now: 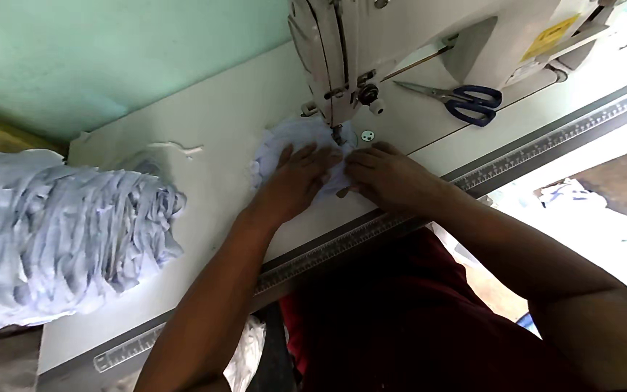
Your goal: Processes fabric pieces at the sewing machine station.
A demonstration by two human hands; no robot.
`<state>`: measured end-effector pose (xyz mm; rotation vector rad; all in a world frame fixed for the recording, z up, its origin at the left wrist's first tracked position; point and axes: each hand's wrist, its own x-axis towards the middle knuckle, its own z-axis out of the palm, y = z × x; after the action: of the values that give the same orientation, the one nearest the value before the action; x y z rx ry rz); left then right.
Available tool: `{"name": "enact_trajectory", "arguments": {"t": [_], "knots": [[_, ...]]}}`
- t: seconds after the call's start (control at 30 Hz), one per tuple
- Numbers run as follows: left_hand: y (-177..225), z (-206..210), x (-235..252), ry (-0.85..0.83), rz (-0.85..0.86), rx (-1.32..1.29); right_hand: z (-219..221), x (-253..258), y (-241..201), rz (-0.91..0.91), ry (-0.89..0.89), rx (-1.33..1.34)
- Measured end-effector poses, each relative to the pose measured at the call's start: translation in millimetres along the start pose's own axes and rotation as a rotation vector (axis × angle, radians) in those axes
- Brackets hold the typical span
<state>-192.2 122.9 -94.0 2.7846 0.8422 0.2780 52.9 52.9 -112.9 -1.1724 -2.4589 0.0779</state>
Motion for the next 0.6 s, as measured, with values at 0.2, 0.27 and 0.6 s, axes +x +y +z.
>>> {"name": "enact_trajectory", "arguments": {"t": [0.2, 0.27, 0.6], "knots": [[17.0, 1.3, 2.6, -0.014, -0.131, 0.014, -3.9, 2.1, 7.7, 0.035, -0.041, -0.038], [24.4, 2.4, 4.5, -0.017, -0.193, 0.013, -7.4, 3.6, 9.6, 0.061, -0.071, -0.049], [46.7, -23.8, 13.8, -0.136, -0.383, 0.049, 2.1, 5.8, -4.3, -0.015, 0.017, -0.052]]}}
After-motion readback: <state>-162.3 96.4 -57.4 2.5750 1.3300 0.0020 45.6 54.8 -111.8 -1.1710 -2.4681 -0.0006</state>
